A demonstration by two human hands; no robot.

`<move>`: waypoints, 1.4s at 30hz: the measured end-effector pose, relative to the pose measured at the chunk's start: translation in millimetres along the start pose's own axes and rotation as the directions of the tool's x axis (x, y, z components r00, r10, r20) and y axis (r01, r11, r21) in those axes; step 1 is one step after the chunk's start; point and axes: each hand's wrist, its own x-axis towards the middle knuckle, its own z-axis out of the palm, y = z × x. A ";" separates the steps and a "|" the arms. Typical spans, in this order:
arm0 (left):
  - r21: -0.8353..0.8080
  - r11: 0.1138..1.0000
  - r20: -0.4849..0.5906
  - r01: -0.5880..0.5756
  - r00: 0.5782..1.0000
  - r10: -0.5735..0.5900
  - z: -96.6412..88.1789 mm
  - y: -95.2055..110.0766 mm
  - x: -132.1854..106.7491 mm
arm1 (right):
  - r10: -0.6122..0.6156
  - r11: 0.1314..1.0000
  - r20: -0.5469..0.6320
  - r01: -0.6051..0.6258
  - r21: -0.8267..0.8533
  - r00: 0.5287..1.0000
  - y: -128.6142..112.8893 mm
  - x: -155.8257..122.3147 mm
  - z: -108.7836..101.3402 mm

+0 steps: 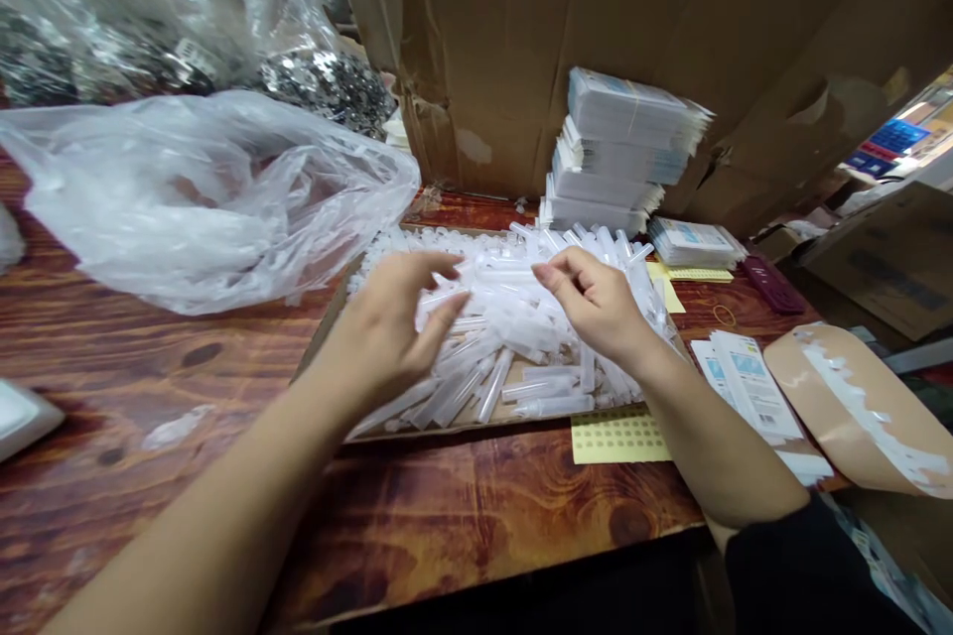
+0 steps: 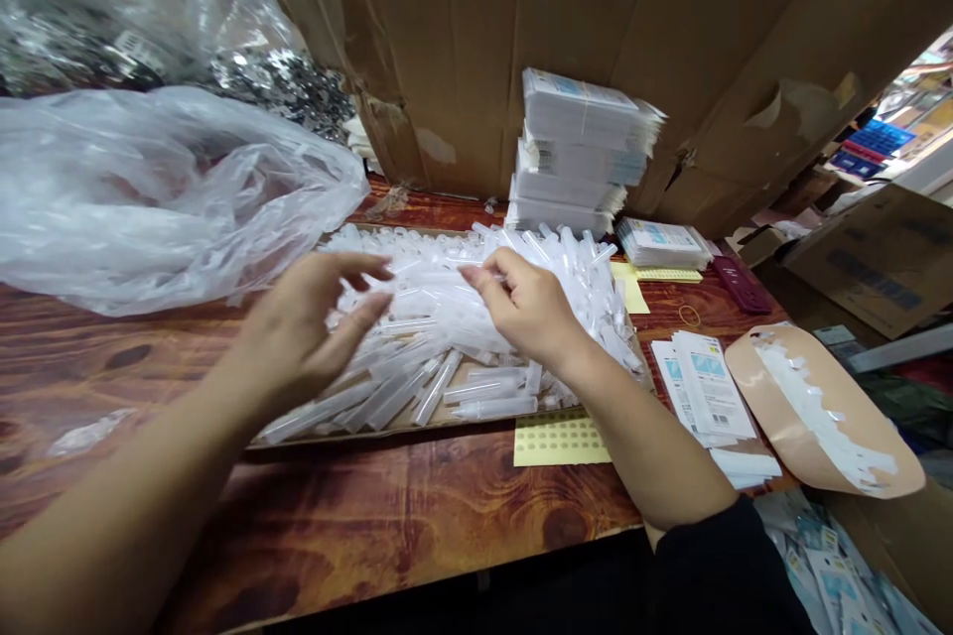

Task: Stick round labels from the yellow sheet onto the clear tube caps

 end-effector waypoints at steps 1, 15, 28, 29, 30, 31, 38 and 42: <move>0.047 0.995 -0.047 0.092 0.995 -0.090 -7.0 -9.2 2.8 | -0.003 0.992 -0.032 -0.001 -0.130 0.999 0.6 1.8 -2.7; 0.705 0.621 0.305 0.343 0.644 -0.701 -40.5 -49.2 17.4 | -0.346 0.710 0.245 0.424 -0.563 0.906 -5.8 -12.4 -17.2; 0.716 0.697 0.452 0.043 0.733 -0.509 -29.4 -62.1 8.4 | 0.284 0.708 0.696 0.346 -0.616 0.660 -41.7 -29.0 -20.3; 0.714 0.699 0.460 0.029 0.734 -0.500 -28.7 -63.0 8.5 | 0.282 0.703 0.700 0.355 -0.616 0.656 -41.6 -29.5 -17.7; 0.713 0.701 0.466 0.017 0.735 -0.493 -28.2 -63.7 8.7 | 0.270 0.699 0.704 0.369 -0.613 0.657 -41.3 -30.1 -15.0; 0.713 0.701 0.470 0.009 0.737 -0.487 -28.0 -64.3 9.0 | 0.254 0.696 0.705 0.382 -0.608 0.662 -40.5 -30.7 -12.3; 0.715 0.699 0.465 -0.003 0.749 -0.472 -27.3 -75.2 8.4 | 0.214 0.609 0.639 0.410 -0.679 0.739 -27.7 -29.9 5.4; 0.717 0.697 0.469 -0.021 0.754 -0.460 -26.1 -81.8 7.0 | 0.211 0.565 0.590 0.395 -0.724 0.779 -25.2 -25.2 6.7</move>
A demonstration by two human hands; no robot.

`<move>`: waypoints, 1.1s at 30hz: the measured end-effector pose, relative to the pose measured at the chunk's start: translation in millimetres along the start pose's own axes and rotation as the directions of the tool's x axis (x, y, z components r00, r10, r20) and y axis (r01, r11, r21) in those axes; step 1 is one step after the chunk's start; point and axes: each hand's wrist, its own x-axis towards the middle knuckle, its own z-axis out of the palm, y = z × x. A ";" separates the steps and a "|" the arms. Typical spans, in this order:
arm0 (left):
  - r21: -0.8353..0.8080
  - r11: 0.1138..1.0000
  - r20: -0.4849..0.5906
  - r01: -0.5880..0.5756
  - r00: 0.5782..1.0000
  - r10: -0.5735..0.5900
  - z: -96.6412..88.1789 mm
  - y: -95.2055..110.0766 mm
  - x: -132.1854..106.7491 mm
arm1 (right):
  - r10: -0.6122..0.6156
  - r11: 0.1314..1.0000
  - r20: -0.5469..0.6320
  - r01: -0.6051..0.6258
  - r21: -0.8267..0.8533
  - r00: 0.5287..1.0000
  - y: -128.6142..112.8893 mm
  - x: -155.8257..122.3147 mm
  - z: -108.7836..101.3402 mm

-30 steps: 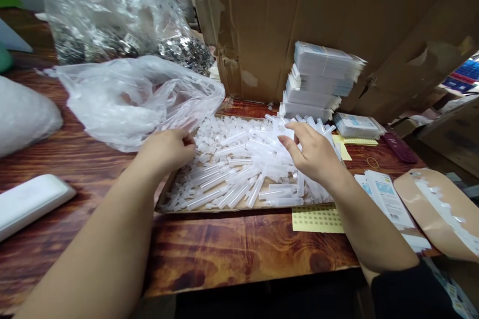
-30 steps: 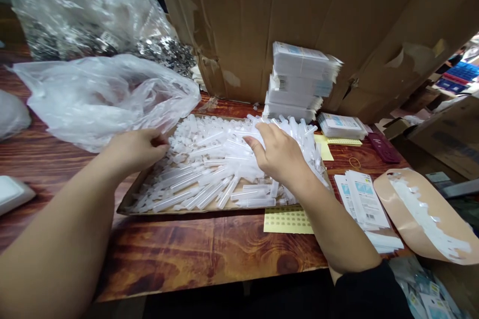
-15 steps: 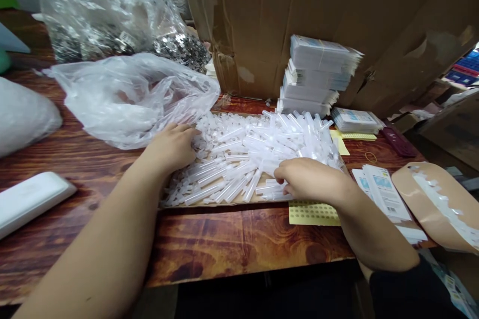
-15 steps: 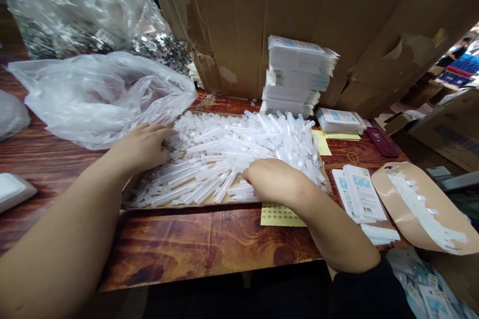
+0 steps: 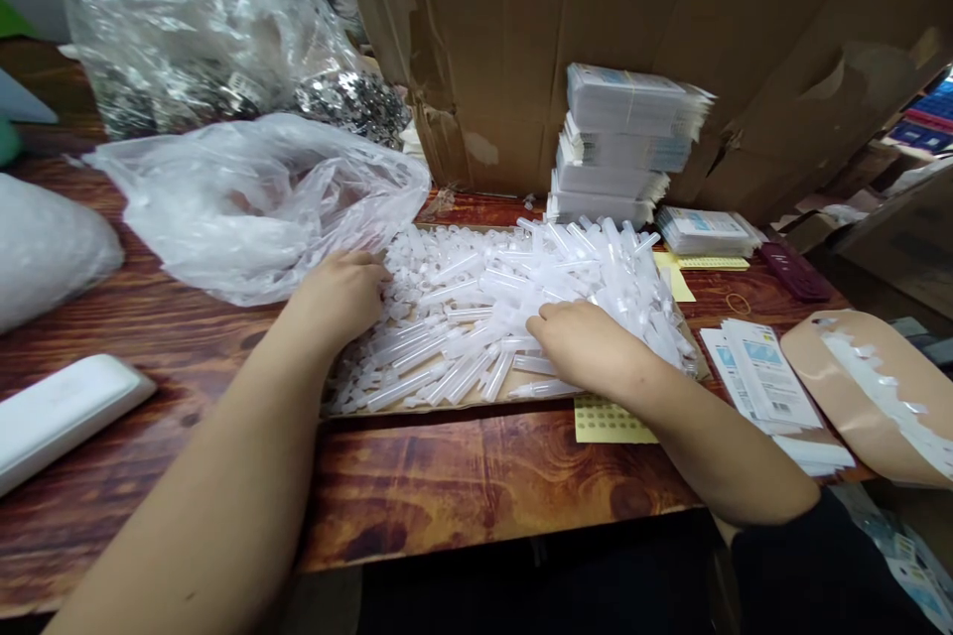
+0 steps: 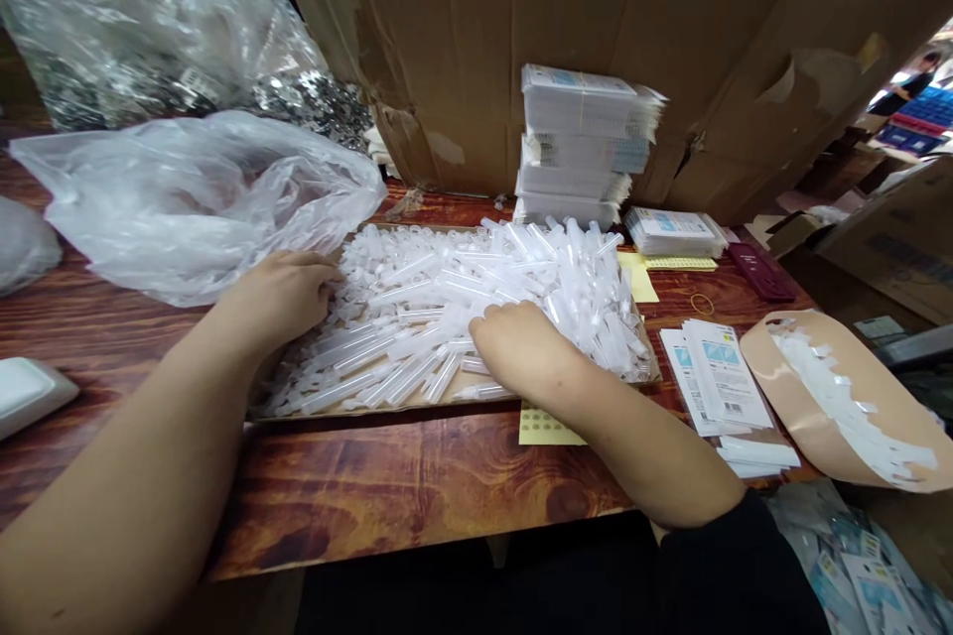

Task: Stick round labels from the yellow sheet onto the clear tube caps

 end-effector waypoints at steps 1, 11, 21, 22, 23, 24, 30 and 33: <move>0.006 1.000 0.000 -0.005 1.000 0.005 0.4 -0.2 0.1 | 0.007 1.000 0.011 -0.007 0.006 1.000 1.3 0.1 -0.9; 0.023 1.000 0.070 -0.014 0.997 0.013 -7.9 10.4 -3.4 | 0.005 0.996 0.144 -0.017 0.085 0.990 8.3 1.8 -9.3; -0.037 0.998 0.088 0.047 0.995 -0.043 -8.1 15.3 -6.7 | -0.132 0.971 -0.175 0.163 0.173 0.976 13.4 12.1 -45.0; -0.038 0.998 0.089 0.053 0.995 -0.050 -8.1 15.5 -7.1 | -0.147 0.978 -0.205 0.174 0.119 0.968 9.8 24.7 -51.7; -0.039 0.997 0.092 0.060 0.994 -0.056 -8.2 16.1 -7.7 | -0.160 0.982 -0.217 0.178 0.064 0.963 5.4 40.1 -58.0; -0.041 0.997 0.096 0.066 0.993 -0.062 -8.5 17.1 -8.5 | -0.179 0.982 -0.243 0.188 0.017 0.953 0.5 57.7 -63.5; -0.061 0.995 0.090 0.081 0.993 -0.076 -10.9 25.6 -13.2 | -0.216 0.974 -0.164 0.200 -0.110 0.963 -28.7 163.2 -72.1; -0.071 0.995 0.084 0.068 0.995 -0.062 -10.7 25.2 -13.3 | -0.165 0.984 -0.111 0.155 -0.092 0.980 -40.3 193.4 -65.5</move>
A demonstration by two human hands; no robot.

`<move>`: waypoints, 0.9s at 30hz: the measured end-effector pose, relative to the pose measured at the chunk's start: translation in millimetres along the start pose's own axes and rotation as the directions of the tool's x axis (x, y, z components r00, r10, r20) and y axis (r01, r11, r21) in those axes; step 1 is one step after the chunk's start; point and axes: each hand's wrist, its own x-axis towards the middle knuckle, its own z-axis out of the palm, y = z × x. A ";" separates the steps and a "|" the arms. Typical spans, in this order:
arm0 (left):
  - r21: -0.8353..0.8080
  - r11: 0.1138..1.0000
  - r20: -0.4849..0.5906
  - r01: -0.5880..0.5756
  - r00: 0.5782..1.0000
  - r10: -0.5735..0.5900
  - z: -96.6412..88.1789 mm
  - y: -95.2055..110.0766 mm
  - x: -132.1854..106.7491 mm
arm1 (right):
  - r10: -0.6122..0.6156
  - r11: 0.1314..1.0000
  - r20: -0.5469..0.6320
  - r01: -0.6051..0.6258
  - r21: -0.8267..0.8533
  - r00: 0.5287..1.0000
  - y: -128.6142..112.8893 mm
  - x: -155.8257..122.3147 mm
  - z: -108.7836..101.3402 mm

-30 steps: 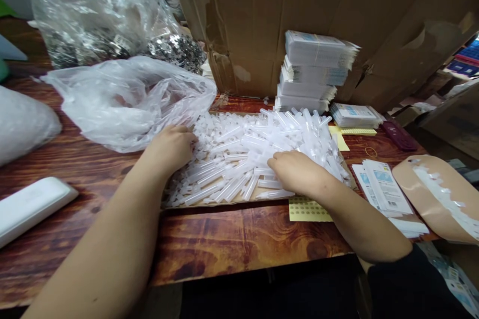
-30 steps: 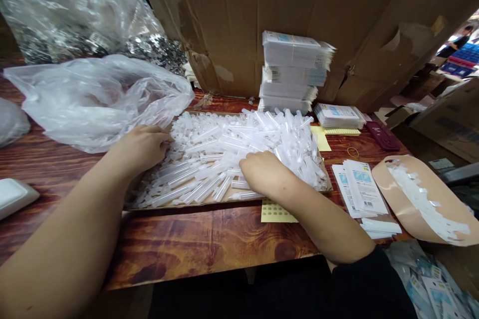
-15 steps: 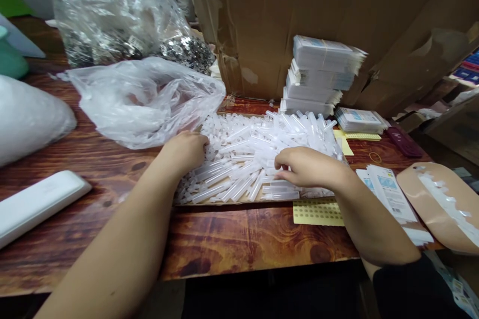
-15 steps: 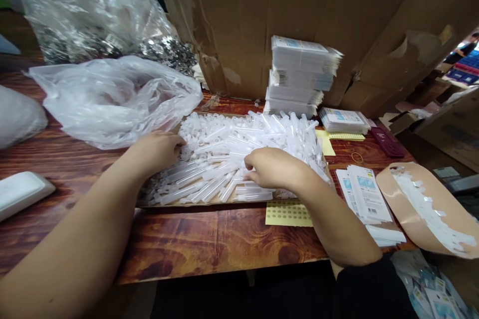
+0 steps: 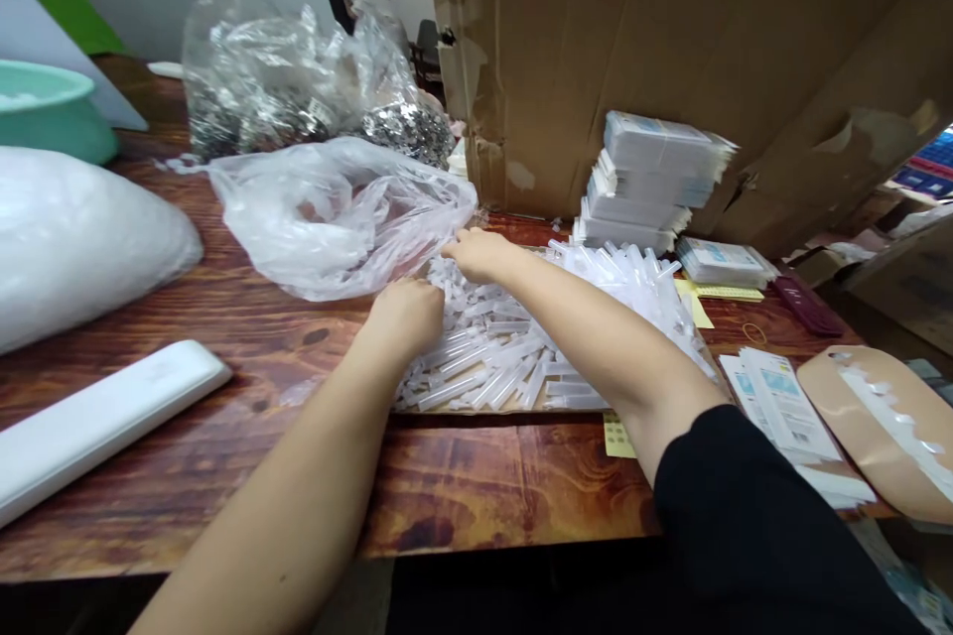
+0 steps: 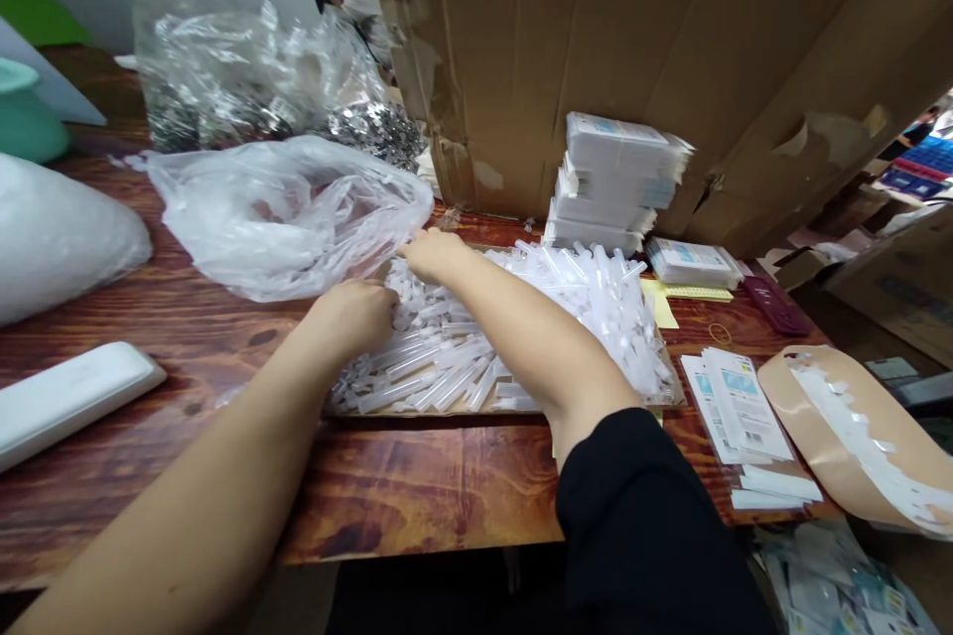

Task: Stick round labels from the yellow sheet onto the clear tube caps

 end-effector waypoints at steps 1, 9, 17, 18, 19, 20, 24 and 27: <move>-0.005 1.000 0.000 -0.004 1.000 0.004 0.4 -0.9 0.4 | 0.011 1.000 0.011 -0.011 0.007 1.000 -1.9 6.1 3.0; -0.081 0.996 0.005 0.027 1.000 -0.027 2.8 -5.1 2.8 | 0.015 0.999 -0.021 -0.014 0.034 1.000 -2.6 4.9 14.2; -0.250 0.968 -0.096 0.000 0.995 -0.025 -9.0 -6.2 -0.2 | 0.014 0.998 -0.183 -0.001 0.070 0.983 5.4 -46.5 13.9; -0.286 0.958 -0.126 -0.012 0.992 -0.025 -10.4 -5.5 -0.1 | 0.032 0.997 -0.205 -0.016 0.079 0.978 8.0 -57.2 14.8; -0.322 0.947 -0.157 -0.023 0.987 -0.030 -11.5 -4.2 0.0 | 0.051 0.995 -0.226 -0.030 0.095 0.973 10.8 -68.9 16.4; -0.346 0.938 -0.190 -0.032 0.981 -0.037 -12.1 -2.3 0.2 | 0.067 0.992 -0.250 -0.037 0.122 0.966 13.6 -81.5 18.7; -0.751 0.650 -0.272 -0.117 0.951 -0.143 -12.0 15.5 -0.5 | 0.071 0.942 -0.448 0.088 0.323 0.891 21.1 -133.8 35.6; -0.990 -0.064 -0.111 -0.126 0.973 -0.202 -12.6 38.6 -4.2 | 0.086 0.891 -0.629 0.223 0.396 0.773 18.5 -163.6 52.3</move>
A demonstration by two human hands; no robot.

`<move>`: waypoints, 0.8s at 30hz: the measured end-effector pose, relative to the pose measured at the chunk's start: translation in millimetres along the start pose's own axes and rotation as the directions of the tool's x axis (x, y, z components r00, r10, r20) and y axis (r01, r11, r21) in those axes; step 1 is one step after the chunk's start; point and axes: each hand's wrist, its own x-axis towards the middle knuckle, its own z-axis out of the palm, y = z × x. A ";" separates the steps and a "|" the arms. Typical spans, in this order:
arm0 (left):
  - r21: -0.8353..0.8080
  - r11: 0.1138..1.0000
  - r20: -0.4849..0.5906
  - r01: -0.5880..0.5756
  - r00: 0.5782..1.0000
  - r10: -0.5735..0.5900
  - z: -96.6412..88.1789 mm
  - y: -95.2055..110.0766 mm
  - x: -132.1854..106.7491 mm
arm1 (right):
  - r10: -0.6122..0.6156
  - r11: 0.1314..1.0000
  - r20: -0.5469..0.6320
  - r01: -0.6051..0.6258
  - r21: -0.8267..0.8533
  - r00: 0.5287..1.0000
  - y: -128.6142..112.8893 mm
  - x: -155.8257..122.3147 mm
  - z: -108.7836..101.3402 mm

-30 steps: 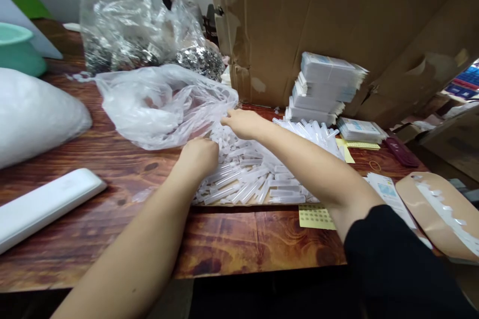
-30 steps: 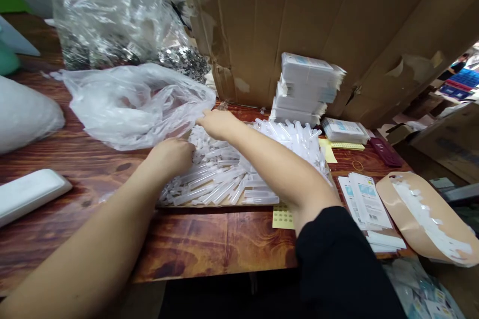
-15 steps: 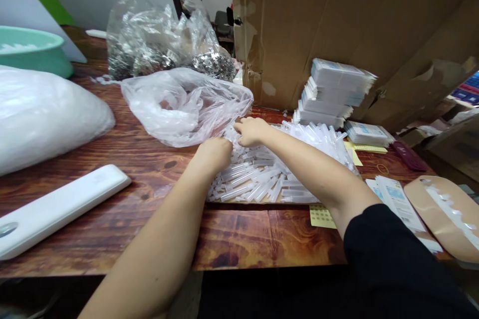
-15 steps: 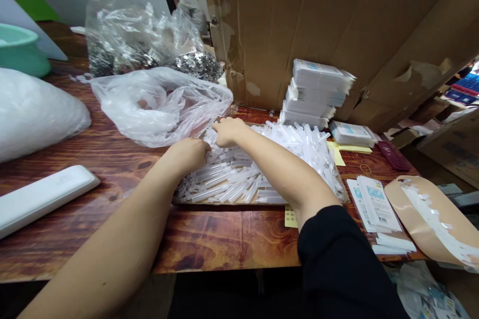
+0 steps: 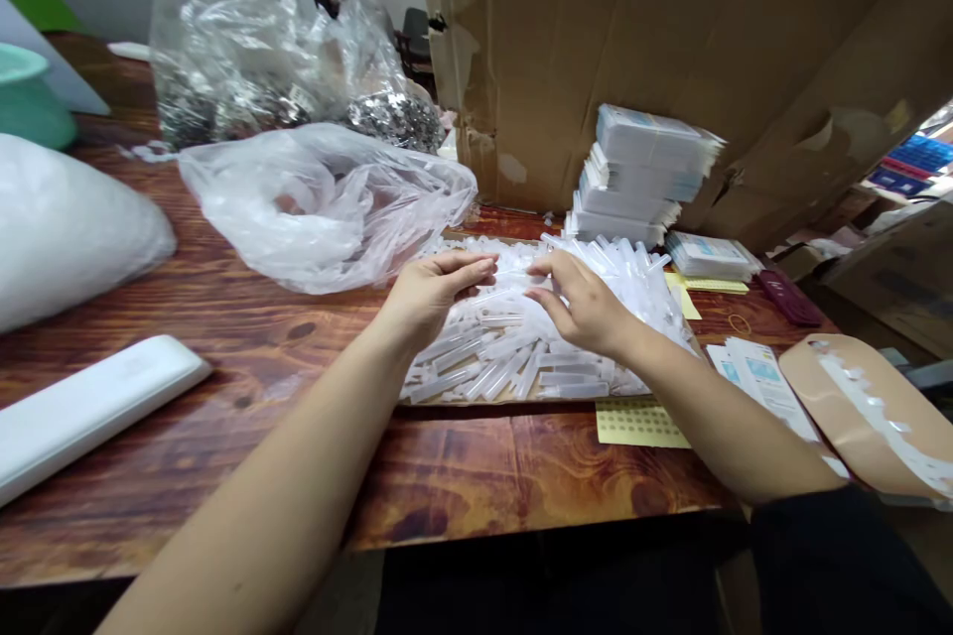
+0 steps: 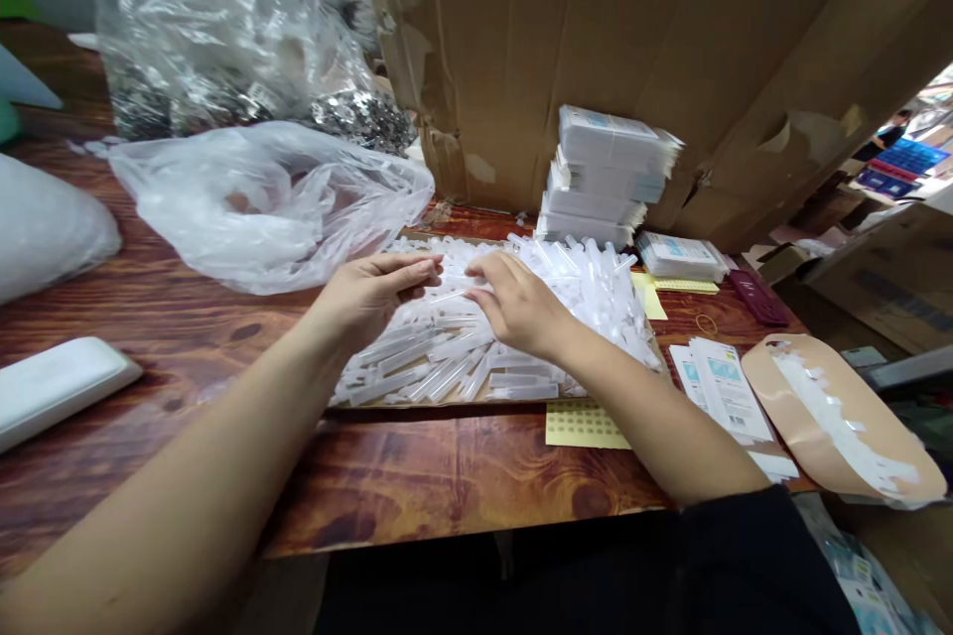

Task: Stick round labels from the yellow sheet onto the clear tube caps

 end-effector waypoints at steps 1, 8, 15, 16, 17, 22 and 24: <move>-0.162 0.984 0.022 0.073 0.997 -0.070 7.8 0.2 -3.4 | -0.021 0.999 -0.070 0.023 0.027 0.997 -1.3 -8.3 0.5; -0.385 0.895 0.085 0.225 0.974 -0.208 39.1 -2.8 -19.1 | -0.106 0.994 -0.287 0.113 0.008 0.952 -5.7 -25.3 12.0; -0.311 0.925 0.082 0.219 0.976 -0.203 41.2 -6.2 -20.9 | -0.066 0.997 -0.281 0.050 -0.065 0.957 -11.7 -26.2 14.4; -0.295 0.930 0.087 0.219 0.975 -0.202 41.5 -6.3 -21.4 | -0.055 0.997 -0.270 0.039 -0.063 0.961 -12.4 -26.5 15.2; -0.268 0.939 0.095 0.215 0.976 -0.197 41.8 -6.5 -21.8 | -0.050 0.998 -0.266 0.036 -0.059 0.963 -12.8 -26.9 16.3; -0.273 0.934 0.132 0.229 0.971 -0.200 46.0 -5.8 -27.3 | -0.037 0.998 -0.298 0.049 0.035 0.954 -15.7 -30.0 20.7; -0.348 0.904 0.143 0.247 0.967 -0.210 50.5 -4.4 -31.8 | -0.020 0.990 -0.325 0.063 0.123 0.945 -18.7 -32.3 19.6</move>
